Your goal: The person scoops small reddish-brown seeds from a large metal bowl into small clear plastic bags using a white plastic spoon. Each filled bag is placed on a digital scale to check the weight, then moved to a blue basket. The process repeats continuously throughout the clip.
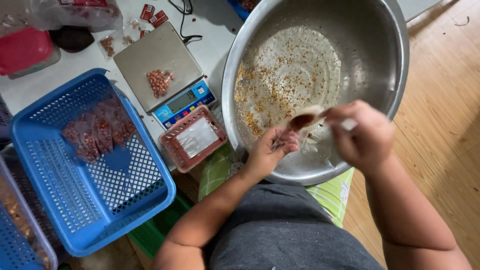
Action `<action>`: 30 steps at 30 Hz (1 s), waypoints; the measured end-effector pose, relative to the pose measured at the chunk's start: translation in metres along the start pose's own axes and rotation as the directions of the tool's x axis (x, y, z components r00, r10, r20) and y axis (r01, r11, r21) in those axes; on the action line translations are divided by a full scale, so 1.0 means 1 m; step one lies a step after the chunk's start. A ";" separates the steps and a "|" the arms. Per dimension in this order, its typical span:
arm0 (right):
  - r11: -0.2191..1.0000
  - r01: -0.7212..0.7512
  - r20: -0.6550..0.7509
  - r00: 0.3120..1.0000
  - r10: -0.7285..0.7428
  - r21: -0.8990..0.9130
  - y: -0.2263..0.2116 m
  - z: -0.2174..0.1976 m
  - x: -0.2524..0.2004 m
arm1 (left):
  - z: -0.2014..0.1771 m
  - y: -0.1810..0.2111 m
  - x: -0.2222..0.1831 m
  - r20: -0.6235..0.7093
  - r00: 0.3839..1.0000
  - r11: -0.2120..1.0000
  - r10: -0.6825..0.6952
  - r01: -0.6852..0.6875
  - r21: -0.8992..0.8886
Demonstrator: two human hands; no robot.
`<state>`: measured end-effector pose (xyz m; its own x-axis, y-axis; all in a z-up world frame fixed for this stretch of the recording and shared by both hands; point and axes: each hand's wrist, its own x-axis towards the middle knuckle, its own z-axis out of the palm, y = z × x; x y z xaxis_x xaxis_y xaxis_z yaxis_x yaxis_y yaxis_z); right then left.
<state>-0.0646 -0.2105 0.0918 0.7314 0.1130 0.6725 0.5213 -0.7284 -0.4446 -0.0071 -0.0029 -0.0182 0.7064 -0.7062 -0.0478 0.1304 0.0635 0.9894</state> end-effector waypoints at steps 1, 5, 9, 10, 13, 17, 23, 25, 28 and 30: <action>1.000 0.002 0.000 1.000 -0.002 0.001 -0.004 -0.001 0.002 | 0.001 0.000 0.003 -0.002 1.000 1.000 0.001 -0.001 0.000; 0.993 0.097 -0.126 0.988 -0.089 0.061 0.000 -0.006 -0.008 | 0.004 -0.004 0.010 0.027 0.998 0.997 0.061 -0.059 -0.056; 0.982 -0.184 -0.471 0.862 0.184 0.046 0.039 -0.009 -0.058 | 0.010 -0.042 0.013 0.135 0.987 0.822 0.090 0.003 -0.569; 0.984 -0.166 -0.464 0.868 0.177 0.065 0.050 -0.010 -0.069 | -0.002 -0.021 0.012 0.110 0.989 0.826 0.095 -0.017 -0.563; 0.928 -0.299 -0.501 0.781 0.373 0.223 0.079 -0.012 -0.104 | -0.054 0.029 0.022 -0.020 0.968 0.917 0.250 -0.244 -0.317; 0.846 -0.471 -0.483 0.696 0.531 0.251 0.091 -0.014 -0.144 | -0.185 0.056 0.068 -0.469 0.668 0.816 0.577 -0.480 0.321; 0.804 -0.524 -0.455 0.665 0.592 0.281 0.087 -0.007 -0.153 | -0.283 0.012 0.092 -0.653 0.582 0.625 0.485 0.292 0.724; 0.792 -0.547 -0.461 0.649 0.605 0.270 0.087 -0.007 -0.153 | -0.264 -0.002 0.082 -0.553 0.547 0.456 0.629 0.317 0.832; 0.798 -0.548 -0.452 0.663 0.597 0.251 0.094 -0.009 -0.156 | -0.228 -0.020 0.057 -0.651 0.473 0.524 0.594 0.386 0.759; 0.749 -0.581 -0.438 0.611 0.660 0.318 0.110 -0.008 -0.164 | -0.232 -0.045 0.050 -0.453 0.420 0.493 0.786 0.016 0.870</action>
<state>-0.1306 -0.3147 -0.0622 0.5979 -0.7077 0.3764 0.1051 -0.3963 -0.9121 0.1836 0.1227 -0.0965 0.7145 0.0725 0.6959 -0.5300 -0.5933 0.6059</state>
